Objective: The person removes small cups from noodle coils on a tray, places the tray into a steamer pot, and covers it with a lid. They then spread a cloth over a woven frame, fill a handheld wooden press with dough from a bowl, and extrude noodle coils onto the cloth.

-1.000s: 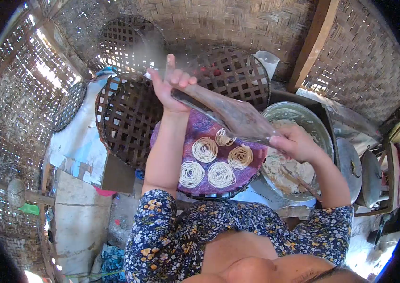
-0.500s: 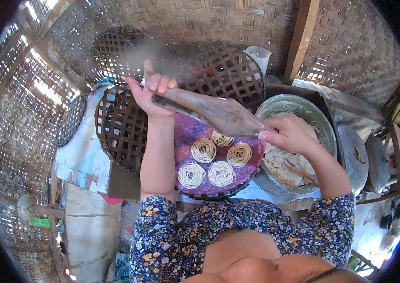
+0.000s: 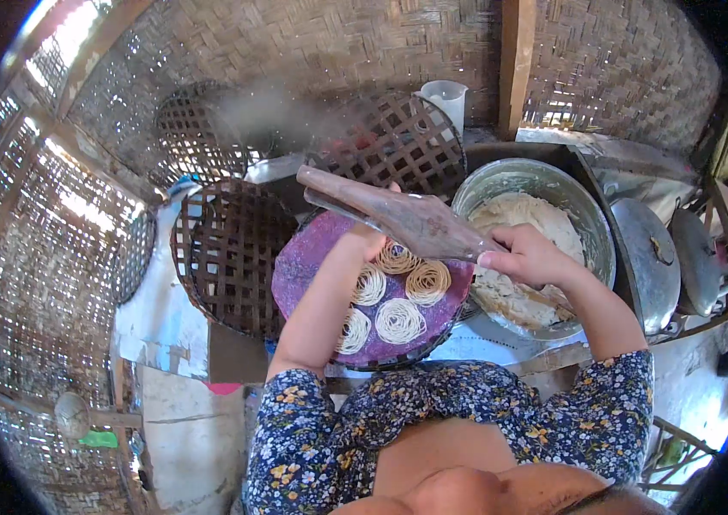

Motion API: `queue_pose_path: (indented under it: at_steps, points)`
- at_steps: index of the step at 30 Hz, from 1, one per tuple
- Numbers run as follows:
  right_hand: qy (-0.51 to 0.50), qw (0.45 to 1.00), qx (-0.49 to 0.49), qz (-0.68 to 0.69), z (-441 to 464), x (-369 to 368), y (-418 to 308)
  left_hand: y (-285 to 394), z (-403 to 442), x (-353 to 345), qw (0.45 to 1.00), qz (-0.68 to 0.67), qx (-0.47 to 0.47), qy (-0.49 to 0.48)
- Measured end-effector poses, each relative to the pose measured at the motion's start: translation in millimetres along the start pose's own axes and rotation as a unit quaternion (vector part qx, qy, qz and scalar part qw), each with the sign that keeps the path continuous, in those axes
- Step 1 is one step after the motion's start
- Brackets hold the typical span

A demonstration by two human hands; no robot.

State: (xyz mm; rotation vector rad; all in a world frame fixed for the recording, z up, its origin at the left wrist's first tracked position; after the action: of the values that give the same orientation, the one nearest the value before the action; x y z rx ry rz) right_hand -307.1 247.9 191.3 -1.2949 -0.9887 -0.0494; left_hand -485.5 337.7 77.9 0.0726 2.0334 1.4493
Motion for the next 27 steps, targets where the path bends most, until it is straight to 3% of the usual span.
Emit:
queue_pose_path:
  at_steps: [2,5,8,11,13,16,21,24,25,27]
  points:
    - [0.013,1.000,0.018,-0.015,1.8,0.9,4.0,-8.7,-10.4,-3.4,0.992,0.099,-0.007,0.072]
    - [0.024,0.999,-0.006,-0.042,3.9,3.9,11.8,-9.2,-19.4,-6.9,0.990,0.087,0.011,0.113]
    - [0.032,0.996,-0.043,-0.066,4.5,8.2,21.8,-21.4,-5.1,13.9,0.977,0.187,0.003,0.097]
    - [0.060,0.995,-0.059,-0.053,3.6,13.8,28.6,-29.1,-0.2,18.7,0.979,0.186,0.034,0.072]
    - [0.077,0.993,-0.082,-0.035,0.3,17.7,31.9,-16.4,-6.7,23.0,0.938,0.320,-0.003,0.133]
    - [0.089,0.993,-0.082,0.008,-1.4,19.4,46.3,-4.3,-19.1,22.8,0.834,0.522,-0.039,0.173]
    - [0.118,0.986,-0.090,0.074,-18.2,27.3,41.0,7.8,-47.4,-1.5,0.590,0.788,-0.096,0.151]
    - [0.115,0.981,-0.100,0.123,-25.2,24.5,45.4,39.4,-64.8,-23.5,0.455,0.843,-0.152,0.244]
    - [0.109,0.979,-0.107,0.138,-27.8,22.0,46.9,51.8,-68.2,-25.1,0.446,0.833,-0.171,0.278]
    - [0.120,0.976,-0.084,0.158,-28.5,14.1,37.5,66.0,-66.3,-47.7,0.544,0.760,-0.277,0.223]
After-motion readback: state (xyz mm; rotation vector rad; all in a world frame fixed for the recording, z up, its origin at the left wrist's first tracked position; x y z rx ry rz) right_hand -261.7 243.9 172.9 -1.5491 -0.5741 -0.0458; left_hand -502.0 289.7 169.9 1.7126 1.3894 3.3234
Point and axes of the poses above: each hand's wrist, its own z-axis towards the middle knuckle, its own x-axis out of the back of the hand, y = z × x, the point moved 8 cm from there along z, towards the middle knuckle, and after that the axes turned 3 degrees about x, right-handed, at the moved point
